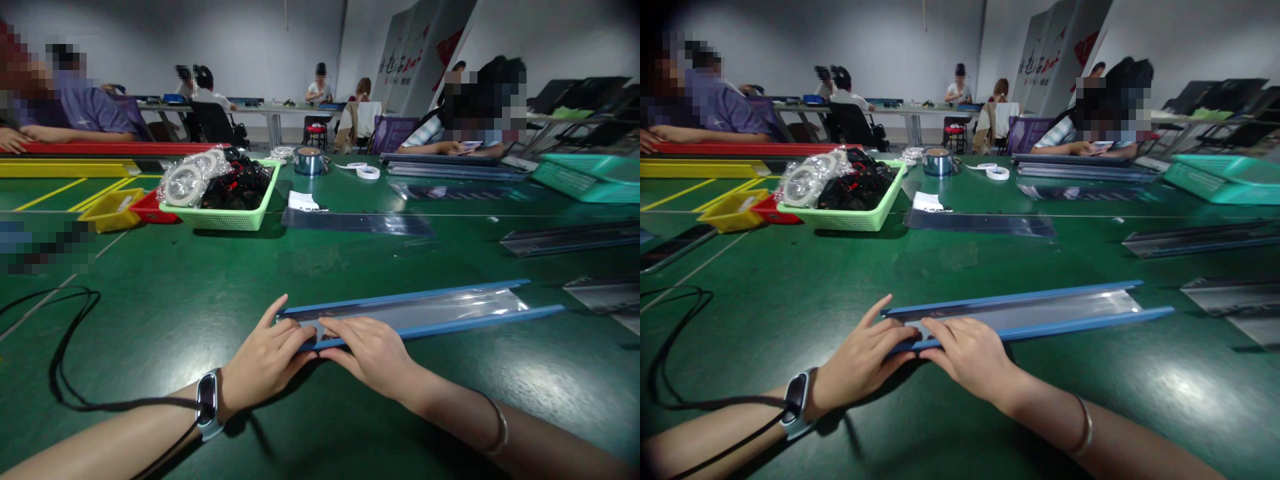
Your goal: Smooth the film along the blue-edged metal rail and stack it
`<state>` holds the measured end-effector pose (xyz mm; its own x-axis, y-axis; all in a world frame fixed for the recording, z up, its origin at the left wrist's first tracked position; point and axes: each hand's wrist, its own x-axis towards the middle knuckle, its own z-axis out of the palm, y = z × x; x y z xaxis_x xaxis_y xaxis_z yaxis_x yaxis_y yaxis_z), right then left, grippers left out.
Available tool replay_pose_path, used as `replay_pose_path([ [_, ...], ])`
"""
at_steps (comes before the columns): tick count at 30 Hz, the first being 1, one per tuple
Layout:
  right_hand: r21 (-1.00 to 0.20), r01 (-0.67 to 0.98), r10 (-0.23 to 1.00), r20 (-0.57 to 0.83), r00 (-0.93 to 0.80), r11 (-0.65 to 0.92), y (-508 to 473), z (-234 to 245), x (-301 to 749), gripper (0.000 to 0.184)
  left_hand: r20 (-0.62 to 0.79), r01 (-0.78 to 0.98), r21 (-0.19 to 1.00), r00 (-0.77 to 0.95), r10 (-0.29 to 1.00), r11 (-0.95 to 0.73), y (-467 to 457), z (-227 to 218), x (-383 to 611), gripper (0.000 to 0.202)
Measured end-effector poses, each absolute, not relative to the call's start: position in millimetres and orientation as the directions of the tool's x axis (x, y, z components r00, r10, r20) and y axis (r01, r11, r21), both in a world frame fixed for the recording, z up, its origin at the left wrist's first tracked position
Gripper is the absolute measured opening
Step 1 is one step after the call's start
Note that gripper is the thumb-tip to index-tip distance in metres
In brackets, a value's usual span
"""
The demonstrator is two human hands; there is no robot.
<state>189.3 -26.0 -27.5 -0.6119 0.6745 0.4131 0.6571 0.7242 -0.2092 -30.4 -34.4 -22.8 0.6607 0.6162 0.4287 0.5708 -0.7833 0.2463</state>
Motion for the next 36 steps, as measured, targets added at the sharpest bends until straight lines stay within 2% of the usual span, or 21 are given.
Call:
replay_pose_path([
  [4,-0.21,0.658,0.68,0.388,-0.622,0.723,-26.2,-26.6,188.9,0.034,0.423,0.57,0.255,0.661,0.62,-0.781,-34.5,-21.4,-29.7,0.018],
  [11,-0.147,0.623,0.603,0.491,-0.628,0.768,-25.7,-30.9,189.9,0.029,0.4,0.584,0.253,0.663,0.633,-0.771,-34.6,-21.4,-29.9,0.015],
  [18,-0.203,0.643,0.656,0.437,-0.616,0.739,-25.5,-29.7,188.8,0.028,0.439,0.565,0.251,0.657,0.613,-0.786,-35.0,-23.3,-29.9,0.015],
  [27,-0.13,0.638,0.614,0.469,-0.635,0.759,-25.8,-31.6,188.9,0.028,0.414,0.58,0.236,0.666,0.62,-0.78,-36.0,-22.0,-29.7,0.014],
  [36,-0.146,0.619,0.621,0.385,-0.683,0.772,-25.5,-28.3,185.3,0.021,0.42,0.573,0.219,0.675,0.606,-0.79,-36.3,-24.4,-30.6,0.015],
])
